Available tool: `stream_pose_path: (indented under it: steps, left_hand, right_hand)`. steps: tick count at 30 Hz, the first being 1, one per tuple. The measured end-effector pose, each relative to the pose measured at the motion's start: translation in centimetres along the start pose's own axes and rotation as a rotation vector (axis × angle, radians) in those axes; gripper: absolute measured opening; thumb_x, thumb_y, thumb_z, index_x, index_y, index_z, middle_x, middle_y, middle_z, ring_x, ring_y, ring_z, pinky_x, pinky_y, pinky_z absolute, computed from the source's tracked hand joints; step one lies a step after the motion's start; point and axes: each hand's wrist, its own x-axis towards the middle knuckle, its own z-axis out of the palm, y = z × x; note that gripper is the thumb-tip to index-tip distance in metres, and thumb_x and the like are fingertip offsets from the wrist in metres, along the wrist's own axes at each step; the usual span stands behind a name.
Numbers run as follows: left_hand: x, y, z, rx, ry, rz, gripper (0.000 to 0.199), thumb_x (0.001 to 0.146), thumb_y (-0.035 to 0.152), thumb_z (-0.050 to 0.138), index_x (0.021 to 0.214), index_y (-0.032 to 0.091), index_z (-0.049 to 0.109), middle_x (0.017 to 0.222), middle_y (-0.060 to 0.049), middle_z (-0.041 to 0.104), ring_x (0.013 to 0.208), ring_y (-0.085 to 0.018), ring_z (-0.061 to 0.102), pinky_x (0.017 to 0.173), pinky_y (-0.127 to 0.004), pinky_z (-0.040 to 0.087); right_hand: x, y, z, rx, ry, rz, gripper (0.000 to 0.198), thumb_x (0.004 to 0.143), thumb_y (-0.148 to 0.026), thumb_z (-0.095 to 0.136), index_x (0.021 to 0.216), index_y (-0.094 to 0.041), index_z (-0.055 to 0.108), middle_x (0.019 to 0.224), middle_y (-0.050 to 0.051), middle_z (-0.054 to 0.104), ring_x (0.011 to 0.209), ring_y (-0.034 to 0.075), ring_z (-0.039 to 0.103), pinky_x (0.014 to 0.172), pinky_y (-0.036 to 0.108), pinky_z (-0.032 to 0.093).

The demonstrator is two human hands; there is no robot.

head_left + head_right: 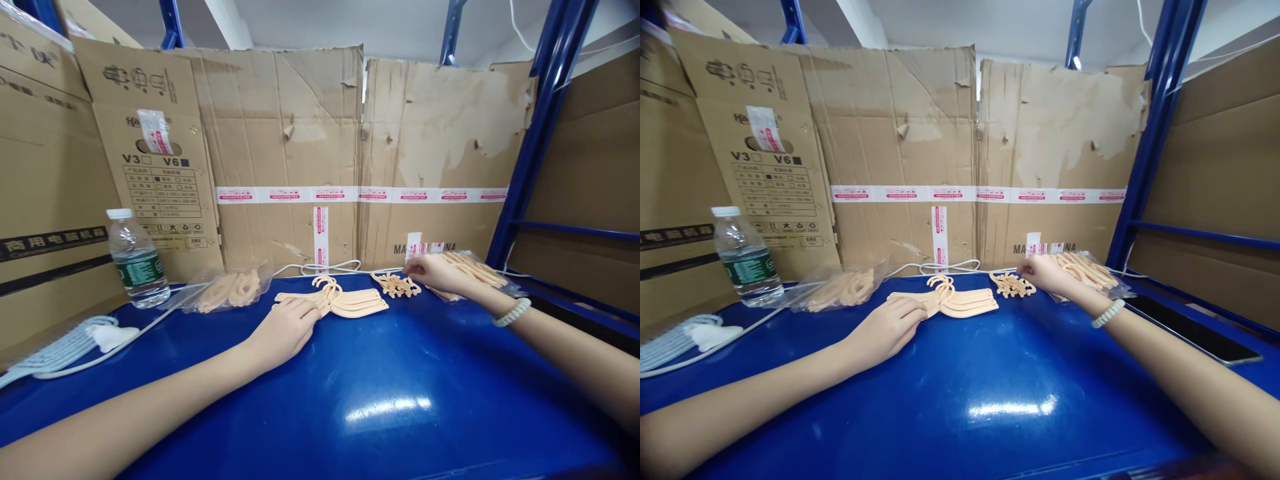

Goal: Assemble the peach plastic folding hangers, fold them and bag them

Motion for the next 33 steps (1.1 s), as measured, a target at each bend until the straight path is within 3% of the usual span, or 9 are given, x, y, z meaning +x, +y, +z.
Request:
stream_pose_path:
  steps: [4,10,16,24,33]
  left_hand:
    - [0.1,0.0,0.0,0.001,0.015,-0.010,0.024,0.091,0.011,0.040,0.100,0.014,0.062,0.103,-0.011,0.067,0.100,-0.025,0.061,0.089,-0.041,0.048]
    - [0.1,0.0,0.2,0.024,0.039,0.008,0.021,0.090,0.011,0.041,0.095,0.014,0.061,0.098,-0.009,0.067,0.096,-0.024,0.061,0.086,-0.041,0.048]
    - [0.2,0.1,0.2,0.030,0.028,0.000,0.020,0.089,0.011,0.042,0.094,0.013,0.062,0.098,-0.010,0.066,0.098,-0.025,0.060,0.087,-0.042,0.046]
    - [-0.5,0.2,-0.4,-0.099,0.000,-0.117,0.016,0.087,0.013,0.047,0.093,0.016,0.061,0.099,-0.008,0.066,0.096,-0.024,0.059,0.086,-0.040,0.047]
    - [-0.4,0.1,0.3,-0.241,-0.011,-0.302,0.022,0.082,0.014,0.051,0.103,0.015,0.059,0.109,-0.009,0.063,0.106,-0.025,0.055,0.092,-0.043,0.042]
  right_hand:
    - [0.1,0.1,0.7,-0.003,-0.025,-0.005,0.028,0.078,-0.017,0.049,0.091,-0.014,0.073,0.087,0.010,0.075,0.079,0.024,0.068,0.072,0.031,0.050]
    - [-0.3,0.5,0.9,0.057,-0.114,-0.095,0.038,0.085,-0.015,0.040,0.109,-0.020,0.069,0.112,0.007,0.070,0.103,0.023,0.064,0.091,0.034,0.048]
    - [-0.2,1.2,2.1,0.138,-0.195,-0.151,0.041,0.088,-0.024,0.038,0.119,-0.019,0.064,0.115,0.011,0.068,0.104,0.027,0.063,0.092,0.040,0.048]
    - [0.2,1.8,4.1,0.260,-0.207,-0.178,0.042,0.088,-0.038,0.042,0.115,-0.018,0.067,0.121,0.010,0.065,0.112,0.027,0.059,0.100,0.039,0.043]
    - [0.0,1.4,3.3,0.302,-0.157,-0.097,0.046,0.084,-0.045,0.044,0.105,-0.013,0.070,0.114,0.014,0.068,0.103,0.028,0.062,0.093,0.039,0.047]
